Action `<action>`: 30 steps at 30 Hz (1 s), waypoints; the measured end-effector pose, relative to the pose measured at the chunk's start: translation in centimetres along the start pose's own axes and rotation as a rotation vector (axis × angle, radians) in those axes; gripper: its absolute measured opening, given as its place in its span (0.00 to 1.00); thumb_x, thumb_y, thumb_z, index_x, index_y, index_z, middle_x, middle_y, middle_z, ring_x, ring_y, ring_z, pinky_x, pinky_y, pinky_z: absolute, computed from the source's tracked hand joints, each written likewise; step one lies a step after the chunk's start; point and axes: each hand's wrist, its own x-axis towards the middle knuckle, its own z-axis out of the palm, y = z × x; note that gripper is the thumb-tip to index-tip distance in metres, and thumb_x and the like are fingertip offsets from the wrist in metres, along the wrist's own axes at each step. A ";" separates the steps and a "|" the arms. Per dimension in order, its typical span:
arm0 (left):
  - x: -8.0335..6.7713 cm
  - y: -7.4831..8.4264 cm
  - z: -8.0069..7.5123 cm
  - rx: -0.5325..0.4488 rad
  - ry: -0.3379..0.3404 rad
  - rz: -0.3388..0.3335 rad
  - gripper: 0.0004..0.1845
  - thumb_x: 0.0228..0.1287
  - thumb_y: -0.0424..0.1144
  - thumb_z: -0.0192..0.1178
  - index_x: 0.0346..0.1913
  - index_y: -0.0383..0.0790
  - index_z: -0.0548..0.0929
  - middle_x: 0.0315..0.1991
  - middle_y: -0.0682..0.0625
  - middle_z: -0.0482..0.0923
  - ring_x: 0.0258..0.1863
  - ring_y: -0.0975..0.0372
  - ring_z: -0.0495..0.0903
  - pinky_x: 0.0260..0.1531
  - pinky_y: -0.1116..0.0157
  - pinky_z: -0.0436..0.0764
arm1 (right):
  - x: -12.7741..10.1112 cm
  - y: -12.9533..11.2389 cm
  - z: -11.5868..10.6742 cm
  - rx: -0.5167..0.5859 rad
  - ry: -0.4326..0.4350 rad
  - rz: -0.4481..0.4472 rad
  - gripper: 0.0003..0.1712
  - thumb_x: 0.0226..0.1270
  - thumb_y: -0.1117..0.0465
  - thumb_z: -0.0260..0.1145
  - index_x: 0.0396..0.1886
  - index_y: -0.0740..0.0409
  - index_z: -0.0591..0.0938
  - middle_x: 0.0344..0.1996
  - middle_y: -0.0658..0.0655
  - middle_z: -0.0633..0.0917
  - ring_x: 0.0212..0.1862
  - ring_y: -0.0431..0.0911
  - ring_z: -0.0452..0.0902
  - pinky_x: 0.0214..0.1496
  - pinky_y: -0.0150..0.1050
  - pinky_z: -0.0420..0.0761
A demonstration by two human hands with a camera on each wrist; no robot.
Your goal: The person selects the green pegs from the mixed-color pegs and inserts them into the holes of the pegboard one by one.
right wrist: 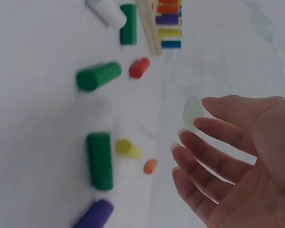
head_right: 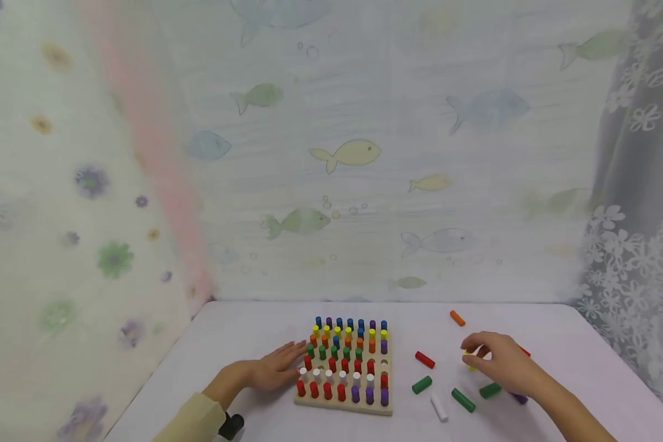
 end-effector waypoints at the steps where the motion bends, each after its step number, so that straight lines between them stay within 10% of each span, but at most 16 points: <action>1: 0.0 0.0 0.0 -0.007 -0.004 -0.004 0.39 0.76 0.67 0.44 0.83 0.57 0.54 0.83 0.54 0.49 0.82 0.50 0.44 0.78 0.43 0.50 | -0.2 0.5 -0.2 0.009 -0.021 0.006 0.13 0.72 0.59 0.68 0.49 0.63 0.85 0.43 0.54 0.86 0.38 0.33 0.78 0.35 0.34 0.80; 17: -0.6 0.6 -0.3 0.008 0.002 -0.001 0.38 0.77 0.66 0.43 0.83 0.55 0.54 0.83 0.53 0.49 0.82 0.50 0.44 0.77 0.42 0.51 | -1.9 5.8 -0.1 0.150 -0.195 0.040 0.16 0.64 0.63 0.73 0.48 0.67 0.84 0.43 0.55 0.85 0.38 0.32 0.76 0.38 0.32 0.80; 30: -0.9 1.2 -0.5 0.020 -0.018 -0.034 0.37 0.78 0.65 0.43 0.83 0.58 0.52 0.83 0.55 0.47 0.82 0.50 0.44 0.77 0.42 0.52 | -1.9 6.7 0.9 0.143 -0.172 -0.027 0.09 0.63 0.66 0.73 0.43 0.63 0.85 0.36 0.46 0.85 0.34 0.31 0.74 0.33 0.32 0.76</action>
